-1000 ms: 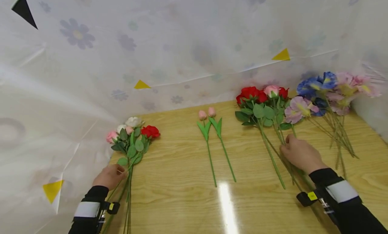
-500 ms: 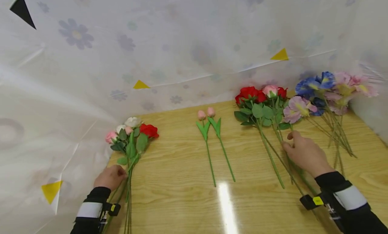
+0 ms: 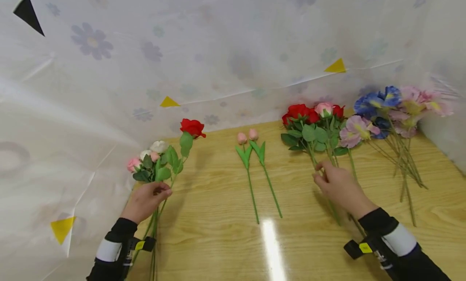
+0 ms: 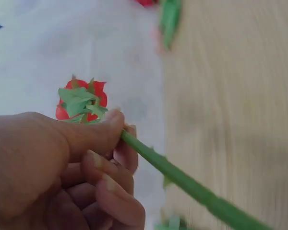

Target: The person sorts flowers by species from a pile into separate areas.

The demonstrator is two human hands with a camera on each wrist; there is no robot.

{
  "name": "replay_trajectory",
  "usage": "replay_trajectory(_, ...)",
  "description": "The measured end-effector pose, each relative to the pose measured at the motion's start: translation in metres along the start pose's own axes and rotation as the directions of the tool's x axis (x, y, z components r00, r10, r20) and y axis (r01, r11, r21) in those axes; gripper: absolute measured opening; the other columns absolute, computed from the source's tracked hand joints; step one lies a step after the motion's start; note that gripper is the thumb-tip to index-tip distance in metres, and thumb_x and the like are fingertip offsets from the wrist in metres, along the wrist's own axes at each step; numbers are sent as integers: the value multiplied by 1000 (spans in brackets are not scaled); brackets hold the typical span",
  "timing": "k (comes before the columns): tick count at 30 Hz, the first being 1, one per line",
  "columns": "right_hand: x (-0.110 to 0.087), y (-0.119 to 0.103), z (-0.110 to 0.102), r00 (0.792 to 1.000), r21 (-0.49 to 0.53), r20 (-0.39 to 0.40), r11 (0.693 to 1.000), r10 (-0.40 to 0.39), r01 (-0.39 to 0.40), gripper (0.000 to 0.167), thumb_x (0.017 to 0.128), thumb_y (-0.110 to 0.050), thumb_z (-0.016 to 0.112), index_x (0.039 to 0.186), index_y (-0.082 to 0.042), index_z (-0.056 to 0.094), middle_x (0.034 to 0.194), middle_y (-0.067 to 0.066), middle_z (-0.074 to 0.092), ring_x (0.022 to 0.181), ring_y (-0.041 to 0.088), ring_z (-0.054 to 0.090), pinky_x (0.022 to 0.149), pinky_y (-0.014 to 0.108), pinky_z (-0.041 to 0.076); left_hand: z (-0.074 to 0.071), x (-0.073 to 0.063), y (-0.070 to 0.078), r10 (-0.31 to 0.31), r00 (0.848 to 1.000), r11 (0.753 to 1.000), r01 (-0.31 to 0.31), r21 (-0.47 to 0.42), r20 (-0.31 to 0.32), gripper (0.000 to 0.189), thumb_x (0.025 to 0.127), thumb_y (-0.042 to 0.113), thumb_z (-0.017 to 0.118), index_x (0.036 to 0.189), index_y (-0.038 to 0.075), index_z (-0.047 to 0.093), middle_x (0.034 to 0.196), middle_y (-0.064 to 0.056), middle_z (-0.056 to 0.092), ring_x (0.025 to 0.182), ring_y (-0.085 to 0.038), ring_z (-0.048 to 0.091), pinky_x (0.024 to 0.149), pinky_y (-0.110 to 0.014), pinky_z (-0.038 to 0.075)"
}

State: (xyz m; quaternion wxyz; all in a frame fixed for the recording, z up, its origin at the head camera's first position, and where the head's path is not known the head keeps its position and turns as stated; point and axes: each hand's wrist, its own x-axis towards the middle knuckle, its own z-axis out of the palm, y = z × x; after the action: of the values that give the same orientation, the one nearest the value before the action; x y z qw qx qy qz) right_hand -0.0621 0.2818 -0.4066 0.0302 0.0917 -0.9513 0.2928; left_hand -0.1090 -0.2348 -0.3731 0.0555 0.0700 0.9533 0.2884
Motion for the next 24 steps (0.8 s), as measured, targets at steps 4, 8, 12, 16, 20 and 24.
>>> replay_trajectory(4, 6, -24, 14, 993, 47, -26, 993, -111, 113, 16, 102, -17, 57, 111, -4, 57, 62, -7, 42, 48, 2, 31, 48, 23, 29, 9, 7, 29, 42, 994, 971, -18, -239, 96, 25, 100, 27, 60, 115, 8, 66, 99, -9, 67, 72, -17, 56, 63, -31, 44)
replay_trajectory(8, 11, -49, 29, 980, 123, -32, 972, -198, 200, 8, 100, -14, 60, 106, -9, 60, 62, -12, 41, 50, -2, 31, 49, 21, 31, 26, 14, 61, 109, 982, 894, -29, -447, 154, 25, 100, 26, 60, 118, 9, 65, 96, -12, 63, 61, -15, 43, 58, -30, 40)
replay_trajectory(12, 11, -75, 40, 963, 288, 71, 930, -260, 230, 11, 103, -17, 55, 109, -10, 61, 64, -12, 43, 52, -2, 33, 50, 23, 32, 49, 18, 95, 192, 962, 825, -50, -562, 196, 23, 99, 27, 62, 114, 9, 65, 86, -7, 61, 58, -13, 39, 57, -29, 38)
replay_trajectory(16, 10, -97, 51, 927, 458, 191, 864, -324, 208, 20, 106, -20, 49, 114, -8, 62, 64, -3, 51, 53, -1, 40, 52, 24, 38, 72, 19, 128, 280, 930, 758, -60, -649, 240, 21, 97, 24, 66, 107, 6, 63, 78, -5, 57, 53, -13, 38, 53, -27, 36)
replay_trajectory(20, 6, -107, 61, 899, 589, 218, 786, -379, 189, 21, 107, -17, 46, 102, -5, 62, 62, 6, 52, 49, -1, 38, 48, 23, 39, 92, 17, 148, 341, 901, 704, -55, -708, 269, 20, 96, 23, 68, 104, 5, 62, 78, -5, 57, 52, -12, 39, 52, -26, 35)
replay_trajectory(24, 2, -108, 65, 889, 676, 203, 716, -411, 177, 28, 108, -14, 42, 85, -2, 55, 59, 11, 46, 44, 2, 32, 43, 25, 35, 105, 15, 156, 356, 899, 688, -68, -722, 255, 19, 95, 22, 69, 103, 6, 63, 75, -6, 57, 52, -11, 40, 51, -25, 36)
